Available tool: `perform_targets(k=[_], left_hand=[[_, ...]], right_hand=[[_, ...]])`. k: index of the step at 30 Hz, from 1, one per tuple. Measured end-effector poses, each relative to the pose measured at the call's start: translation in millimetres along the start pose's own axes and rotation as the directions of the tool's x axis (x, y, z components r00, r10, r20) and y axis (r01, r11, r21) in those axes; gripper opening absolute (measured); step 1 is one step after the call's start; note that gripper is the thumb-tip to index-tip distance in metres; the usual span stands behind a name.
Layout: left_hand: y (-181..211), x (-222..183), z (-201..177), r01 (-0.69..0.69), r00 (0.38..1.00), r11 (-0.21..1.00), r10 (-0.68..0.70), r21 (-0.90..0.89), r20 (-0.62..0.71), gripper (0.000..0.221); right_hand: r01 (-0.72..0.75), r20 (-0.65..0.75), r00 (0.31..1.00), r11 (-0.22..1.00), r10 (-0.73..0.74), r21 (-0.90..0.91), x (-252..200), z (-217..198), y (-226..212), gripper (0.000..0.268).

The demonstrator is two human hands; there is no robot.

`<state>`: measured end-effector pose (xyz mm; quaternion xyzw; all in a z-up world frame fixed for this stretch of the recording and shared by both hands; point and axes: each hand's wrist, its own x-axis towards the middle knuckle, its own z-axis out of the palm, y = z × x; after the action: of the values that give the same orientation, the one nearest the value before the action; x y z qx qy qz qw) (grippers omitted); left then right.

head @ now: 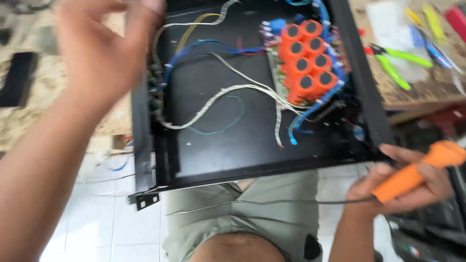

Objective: Stripping a wire with pliers and soldering it to a circuit board inside an amplifier chassis.

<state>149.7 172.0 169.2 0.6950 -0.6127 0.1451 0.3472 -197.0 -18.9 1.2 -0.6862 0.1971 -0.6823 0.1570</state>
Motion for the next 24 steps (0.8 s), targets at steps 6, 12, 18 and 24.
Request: perform_targets(k=[6, 12, 18, 24], left_hand=[[-89.7, -117.6, -79.5, 0.370, 0.899, 0.847, -0.222, 0.382, -0.378, 0.022], [-83.4, -226.6, -54.7, 0.887, 0.446, 0.389, -0.862, 0.249, -0.242, 0.041], [-19.9, -289.2, 5.5, 0.915, 0.381, 0.373, -0.672, 0.154, -0.635, 0.022], [-19.2, -330.9, 22.7, 0.865, 0.491, 0.457, -0.685, 0.207, -0.538, 0.019]], right_hand=[[0.069, 0.170, 0.984, 0.994, -0.054, -0.081, 0.6, -5.1, -9.3, 0.029], [0.151, 0.226, 0.965, 0.987, -0.135, -0.054, -11.4, -13.5, 4.3, 0.021], [0.136, 0.229, 0.966, 0.990, -0.123, -0.043, -14.2, -12.1, -1.2, 0.022], [0.068, 0.240, 0.970, 0.993, -0.044, -0.092, -4.5, -5.4, -44.7, 0.022]])
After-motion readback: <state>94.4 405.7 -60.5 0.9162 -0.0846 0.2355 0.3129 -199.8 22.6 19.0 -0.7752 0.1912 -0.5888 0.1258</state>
